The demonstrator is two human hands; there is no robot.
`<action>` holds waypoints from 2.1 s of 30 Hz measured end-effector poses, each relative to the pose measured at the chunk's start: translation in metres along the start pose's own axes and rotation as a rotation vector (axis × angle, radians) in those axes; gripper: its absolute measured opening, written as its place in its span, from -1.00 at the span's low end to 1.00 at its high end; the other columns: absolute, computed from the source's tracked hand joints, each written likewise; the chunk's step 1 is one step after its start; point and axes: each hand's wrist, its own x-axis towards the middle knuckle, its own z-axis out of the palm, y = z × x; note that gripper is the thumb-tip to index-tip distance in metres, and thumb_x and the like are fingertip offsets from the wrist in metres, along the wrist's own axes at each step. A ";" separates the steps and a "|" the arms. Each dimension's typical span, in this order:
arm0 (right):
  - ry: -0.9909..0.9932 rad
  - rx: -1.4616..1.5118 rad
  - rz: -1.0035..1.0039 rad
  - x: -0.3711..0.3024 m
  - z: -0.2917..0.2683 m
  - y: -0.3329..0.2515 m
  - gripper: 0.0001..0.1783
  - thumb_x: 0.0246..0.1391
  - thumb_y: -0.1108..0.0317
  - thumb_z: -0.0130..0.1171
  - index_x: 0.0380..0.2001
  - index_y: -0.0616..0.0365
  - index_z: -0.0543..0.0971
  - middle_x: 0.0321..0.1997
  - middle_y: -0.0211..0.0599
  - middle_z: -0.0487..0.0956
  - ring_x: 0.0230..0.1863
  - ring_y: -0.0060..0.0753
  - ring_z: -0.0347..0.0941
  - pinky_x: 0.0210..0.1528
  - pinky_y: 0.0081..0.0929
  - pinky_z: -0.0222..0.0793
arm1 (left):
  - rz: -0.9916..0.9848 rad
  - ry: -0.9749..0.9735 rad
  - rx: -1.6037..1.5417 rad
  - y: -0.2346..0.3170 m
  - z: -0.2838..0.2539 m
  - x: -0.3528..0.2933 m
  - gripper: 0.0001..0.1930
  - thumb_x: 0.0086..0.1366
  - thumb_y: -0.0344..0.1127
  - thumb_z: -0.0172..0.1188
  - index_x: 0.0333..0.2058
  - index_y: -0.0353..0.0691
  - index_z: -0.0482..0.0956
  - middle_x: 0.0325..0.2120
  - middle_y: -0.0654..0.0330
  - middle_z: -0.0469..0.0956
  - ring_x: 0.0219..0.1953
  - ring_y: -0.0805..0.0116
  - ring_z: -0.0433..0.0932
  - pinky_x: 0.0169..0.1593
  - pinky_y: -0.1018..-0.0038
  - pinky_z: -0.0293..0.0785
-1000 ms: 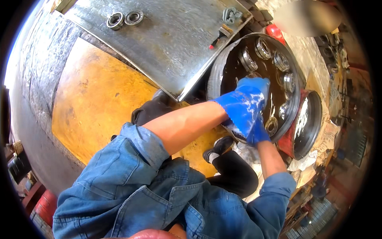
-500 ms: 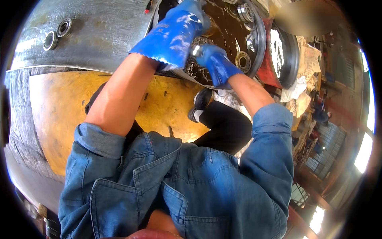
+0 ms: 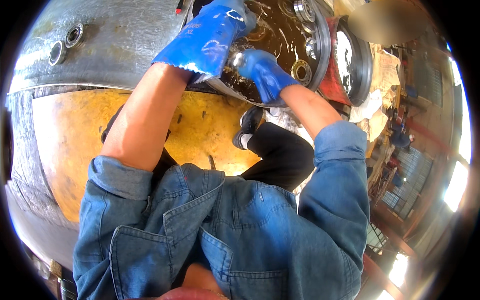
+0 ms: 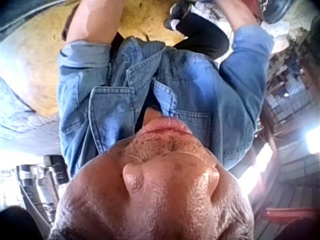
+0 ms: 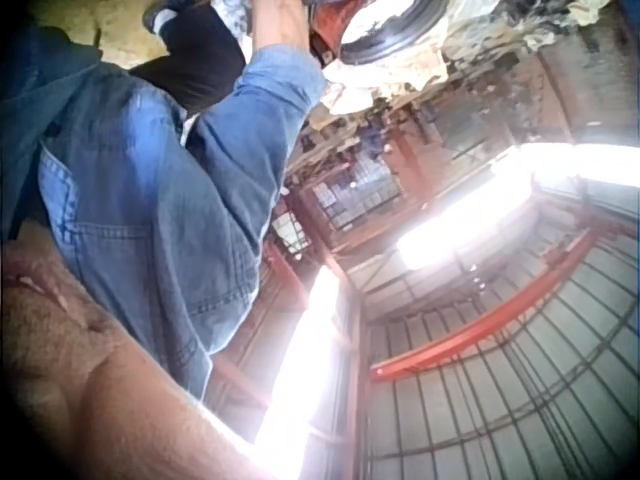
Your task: The person cleans several metal mechanical parts, including bearings and rings, by hand in a container of dark liquid. They scrub the parts with gloved hands, rinse them in the liquid, and place them on a metal tray. The person also uses a brush to scrub one of the parts.
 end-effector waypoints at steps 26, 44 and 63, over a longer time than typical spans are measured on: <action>-0.005 -0.181 -0.042 -0.057 -0.022 -0.045 -0.67 0.08 0.23 0.15 -0.09 0.06 0.60 -0.16 -0.17 0.66 -0.24 -0.16 0.64 -0.10 -0.32 0.61 | -0.279 -0.150 0.014 0.024 -0.023 0.000 -0.62 0.13 -0.13 0.34 -0.06 -0.06 0.67 -0.05 0.01 0.64 0.04 0.03 0.61 0.09 0.24 0.57; 0.139 0.006 0.022 -0.032 -0.002 0.008 -0.56 -0.03 0.08 0.23 -0.15 0.16 0.60 -0.28 -0.09 0.66 -0.25 -0.21 0.62 -0.12 -0.26 0.54 | -0.104 -0.034 -0.122 0.014 -0.019 0.001 -0.59 0.13 -0.10 0.35 -0.04 -0.06 0.65 -0.11 0.03 0.67 -0.01 0.01 0.64 0.04 0.22 0.59; 0.080 -0.221 -0.148 -0.058 -0.012 -0.034 -0.64 0.09 0.12 0.13 -0.16 0.12 0.66 -0.25 -0.07 0.67 -0.23 -0.10 0.61 -0.12 -0.27 0.52 | -0.301 -0.235 -0.055 0.033 -0.042 -0.008 -0.58 0.14 -0.17 0.33 0.01 0.00 0.63 -0.10 0.05 0.67 0.01 -0.01 0.62 0.07 0.24 0.58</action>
